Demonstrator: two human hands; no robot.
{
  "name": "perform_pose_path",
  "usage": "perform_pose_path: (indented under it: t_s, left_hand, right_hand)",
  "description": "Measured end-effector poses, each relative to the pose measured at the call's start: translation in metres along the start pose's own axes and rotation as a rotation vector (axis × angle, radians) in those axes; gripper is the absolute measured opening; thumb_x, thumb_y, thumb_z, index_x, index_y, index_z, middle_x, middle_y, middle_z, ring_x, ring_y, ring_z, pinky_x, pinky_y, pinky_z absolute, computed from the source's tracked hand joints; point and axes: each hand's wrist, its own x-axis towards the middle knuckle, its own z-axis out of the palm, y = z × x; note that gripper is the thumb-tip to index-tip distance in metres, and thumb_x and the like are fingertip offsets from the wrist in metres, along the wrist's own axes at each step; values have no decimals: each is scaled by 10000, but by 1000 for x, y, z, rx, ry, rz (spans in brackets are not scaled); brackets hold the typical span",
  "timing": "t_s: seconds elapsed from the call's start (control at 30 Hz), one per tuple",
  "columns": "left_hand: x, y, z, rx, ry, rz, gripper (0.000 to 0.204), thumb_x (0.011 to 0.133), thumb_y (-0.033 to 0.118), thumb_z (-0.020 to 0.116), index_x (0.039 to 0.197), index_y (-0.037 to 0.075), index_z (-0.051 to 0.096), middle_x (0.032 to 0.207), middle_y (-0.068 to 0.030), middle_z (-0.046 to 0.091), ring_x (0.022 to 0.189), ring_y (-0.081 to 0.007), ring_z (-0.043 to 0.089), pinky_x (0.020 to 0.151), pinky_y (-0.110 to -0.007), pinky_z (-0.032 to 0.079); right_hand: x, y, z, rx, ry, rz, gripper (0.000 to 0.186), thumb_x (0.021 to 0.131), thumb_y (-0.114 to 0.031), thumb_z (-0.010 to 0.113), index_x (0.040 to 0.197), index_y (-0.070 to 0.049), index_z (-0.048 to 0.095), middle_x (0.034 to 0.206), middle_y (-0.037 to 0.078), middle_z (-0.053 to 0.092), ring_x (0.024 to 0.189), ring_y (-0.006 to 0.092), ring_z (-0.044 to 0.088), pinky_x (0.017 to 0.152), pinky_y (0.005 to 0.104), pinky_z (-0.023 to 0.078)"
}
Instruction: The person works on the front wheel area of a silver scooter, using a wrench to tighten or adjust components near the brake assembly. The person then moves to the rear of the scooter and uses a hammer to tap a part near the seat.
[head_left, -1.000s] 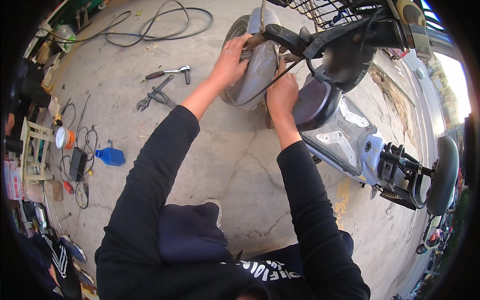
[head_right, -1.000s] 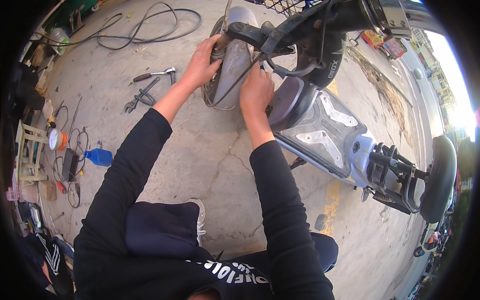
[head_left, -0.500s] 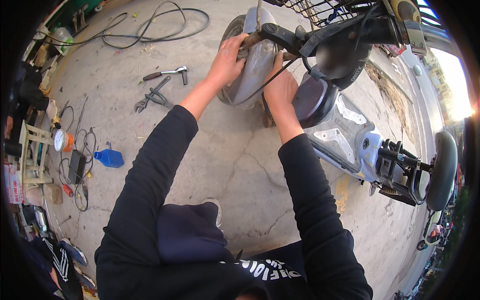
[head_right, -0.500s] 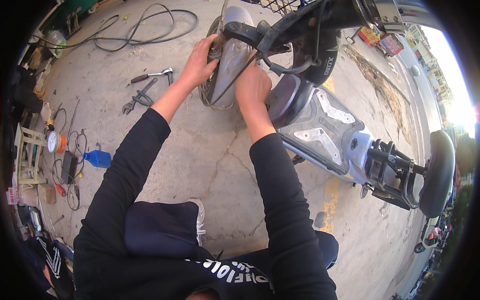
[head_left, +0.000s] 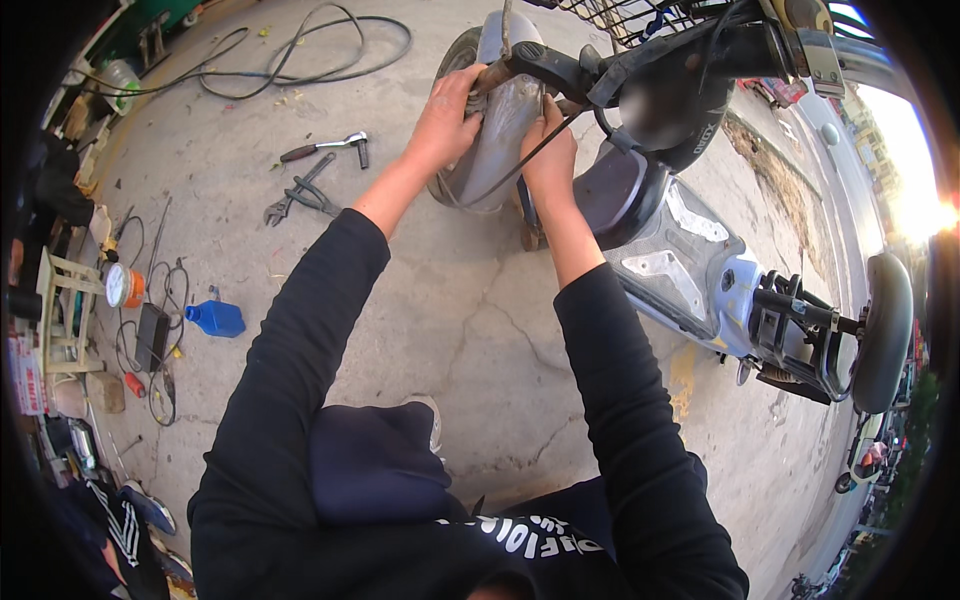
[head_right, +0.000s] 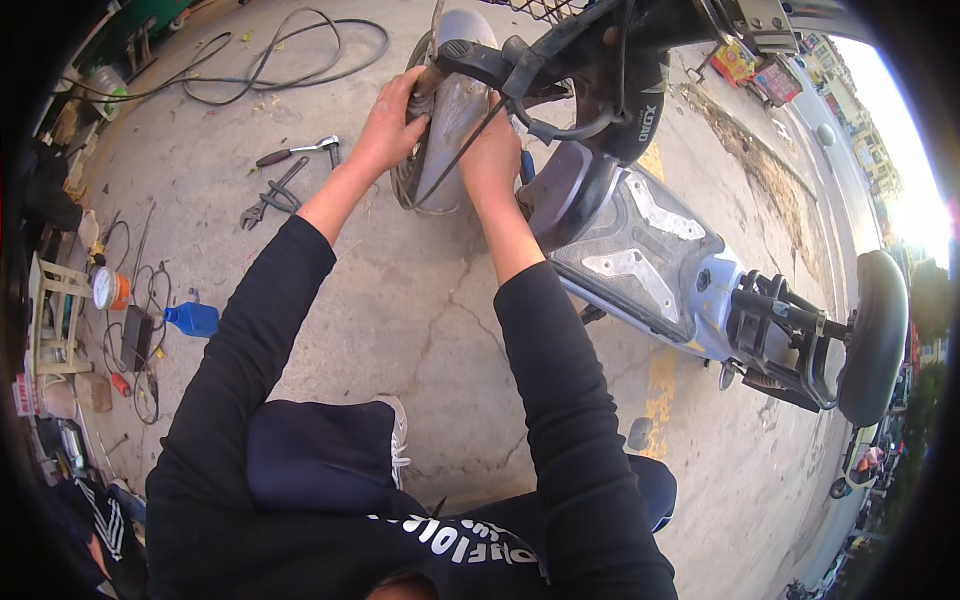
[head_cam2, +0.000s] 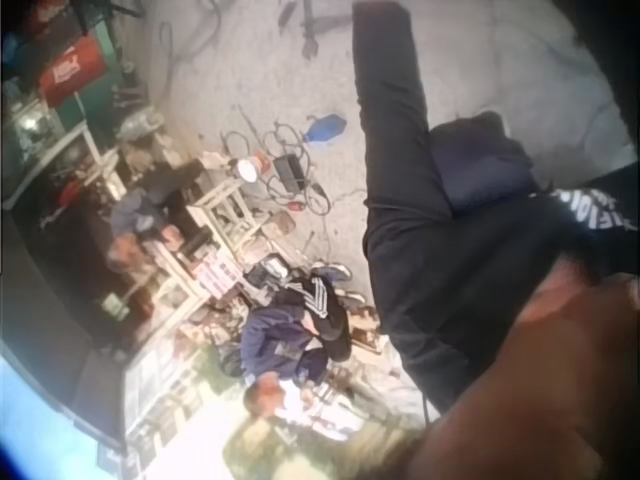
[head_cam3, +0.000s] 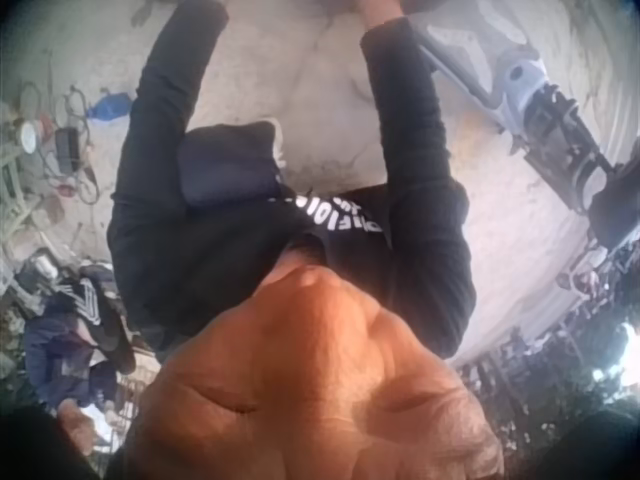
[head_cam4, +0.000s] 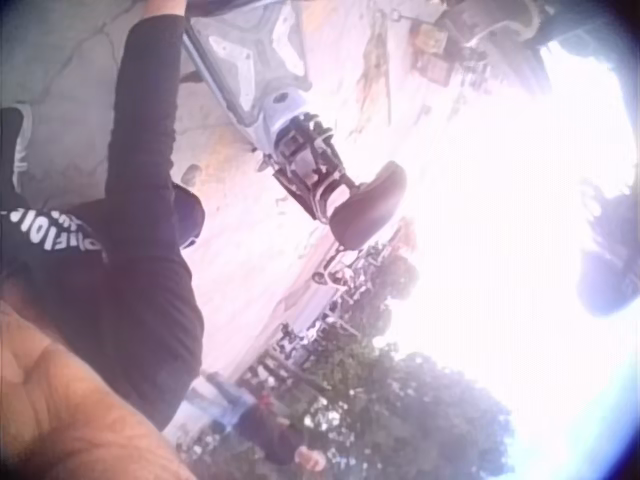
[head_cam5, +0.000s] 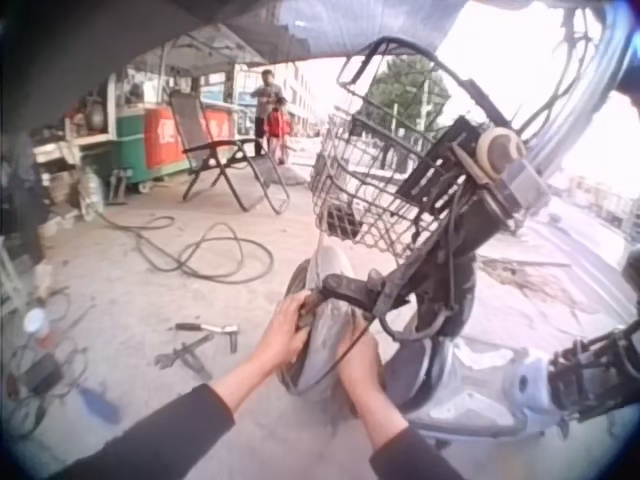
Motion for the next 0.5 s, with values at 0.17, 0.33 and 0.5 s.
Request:
perform_pose_path:
  t_s: [0.17,0.33,0.5]
  left_hand:
    - [-2,-2,-3,16,-18,-48,684,746,-44,642,1383,68,419,1303,-180,527,1256,-390,459,1087,-441,380]
    - [1,-5,-7,19,-19,-28,687,747,-44,641,1386,66,416,1317,-174,524,1263,-389,455,1087,-440,380]
    - [-1,-5,-3,15,-13,-4,688,749,-42,638,1390,69,414,1312,-171,529,1264,-387,455,1085,-437,381]
  right_hand:
    - [4,-21,0,655,-213,447,407,947,-108,411,1305,20,557,1131,306,643,1122,432,609,920,466,481]
    - [-2,-32,1,361,-129,319,420,957,-125,412,1322,18,565,1151,303,639,1111,439,610,946,460,475]
    - [-2,-17,-14,334,-107,339,396,964,-134,412,1302,-25,589,1109,285,658,1081,436,623,905,460,487]
